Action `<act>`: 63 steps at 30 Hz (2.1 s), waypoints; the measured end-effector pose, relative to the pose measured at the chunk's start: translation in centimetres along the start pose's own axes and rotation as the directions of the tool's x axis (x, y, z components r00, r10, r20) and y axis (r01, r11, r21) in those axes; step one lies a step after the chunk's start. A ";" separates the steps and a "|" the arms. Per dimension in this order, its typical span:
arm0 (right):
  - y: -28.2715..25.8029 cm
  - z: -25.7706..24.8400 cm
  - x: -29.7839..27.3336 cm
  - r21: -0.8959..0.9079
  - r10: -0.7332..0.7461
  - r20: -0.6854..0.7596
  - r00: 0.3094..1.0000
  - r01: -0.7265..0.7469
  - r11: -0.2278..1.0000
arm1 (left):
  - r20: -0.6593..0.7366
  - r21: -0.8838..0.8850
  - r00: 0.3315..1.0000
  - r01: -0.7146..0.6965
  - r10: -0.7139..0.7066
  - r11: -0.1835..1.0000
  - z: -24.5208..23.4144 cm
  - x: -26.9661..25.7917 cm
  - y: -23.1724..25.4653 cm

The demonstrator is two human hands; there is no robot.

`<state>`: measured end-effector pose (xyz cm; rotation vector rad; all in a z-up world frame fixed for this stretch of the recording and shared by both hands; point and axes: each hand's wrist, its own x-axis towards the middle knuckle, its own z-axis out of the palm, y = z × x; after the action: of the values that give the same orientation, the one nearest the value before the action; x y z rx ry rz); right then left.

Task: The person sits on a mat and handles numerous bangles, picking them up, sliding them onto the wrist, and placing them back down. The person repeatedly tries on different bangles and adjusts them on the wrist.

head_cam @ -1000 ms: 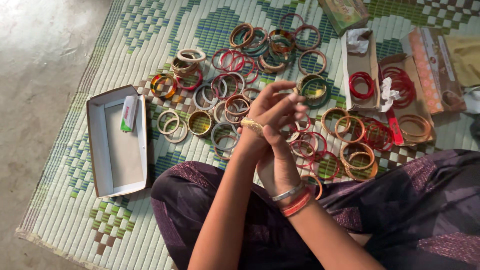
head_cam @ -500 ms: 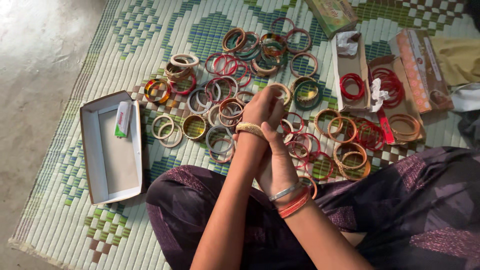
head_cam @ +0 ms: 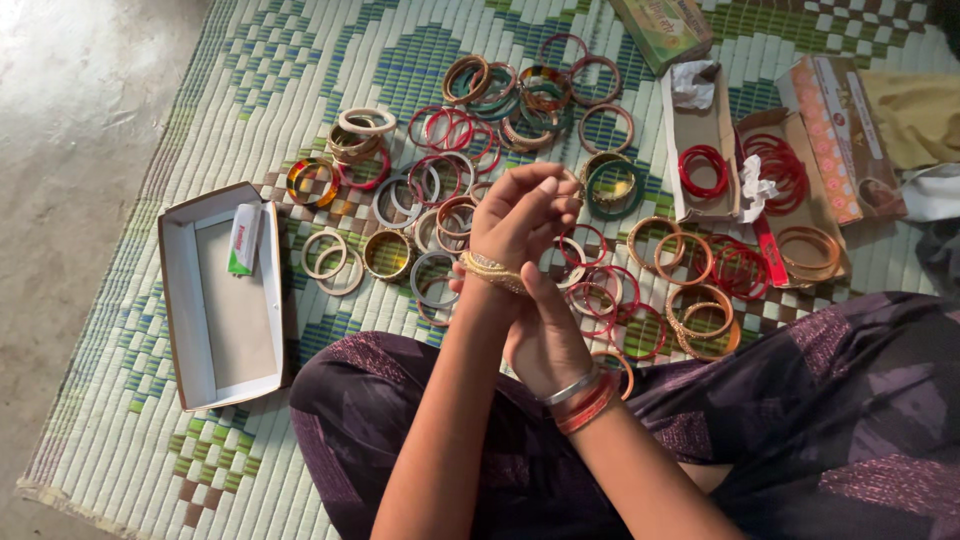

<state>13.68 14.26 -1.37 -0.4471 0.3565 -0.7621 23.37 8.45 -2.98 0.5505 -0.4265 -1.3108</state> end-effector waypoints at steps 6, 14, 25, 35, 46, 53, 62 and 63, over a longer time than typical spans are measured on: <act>-0.1 0.3 0.1 -0.055 0.043 -0.146 0.988 -0.051 0.997 | -0.088 0.093 0.990 -0.098 0.106 0.991 -0.2 -0.2 -0.6; -0.2 0.6 0.1 -0.043 0.011 -0.168 0.986 -0.018 0.999 | -0.106 0.234 0.983 -0.120 0.148 0.965 0.0 0.3 -0.9; -2.1 -5.1 -0.1 -0.402 -0.169 -0.271 0.948 0.048 0.915 | 0.262 0.958 0.862 -0.180 0.433 -0.222 -2.1 0.7 -0.3; -4.0 -0.7 -1.1 -0.622 -0.197 -0.193 0.961 0.035 0.782 | 0.378 0.774 0.710 0.111 0.595 -0.624 -0.3 0.4 -2.7; -2.8 -2.4 -0.9 -0.258 0.071 -0.183 0.981 -0.117 0.959 | 0.362 0.792 0.735 0.083 0.574 -0.605 -0.3 -0.1 -2.4; -2.0 -2.4 -0.2 -0.262 0.047 -0.198 0.979 -0.099 0.960 | 0.365 0.861 0.747 -0.044 0.556 -0.507 -1.5 1.0 -2.1; -1.0 -2.5 -1.3 -0.266 0.098 -0.261 0.960 -0.169 0.949 | 0.245 0.969 0.767 -0.218 0.594 -0.117 -2.5 0.8 -1.1; -1.1 -2.4 -1.0 -0.283 0.056 -0.232 0.971 -0.123 0.951 | 0.235 0.972 0.772 -0.205 0.591 -0.118 -2.7 0.9 -1.2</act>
<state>11.24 13.66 -2.74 -0.6245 0.7018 -0.6724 24.17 7.72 -5.87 1.6555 -1.2130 0.0161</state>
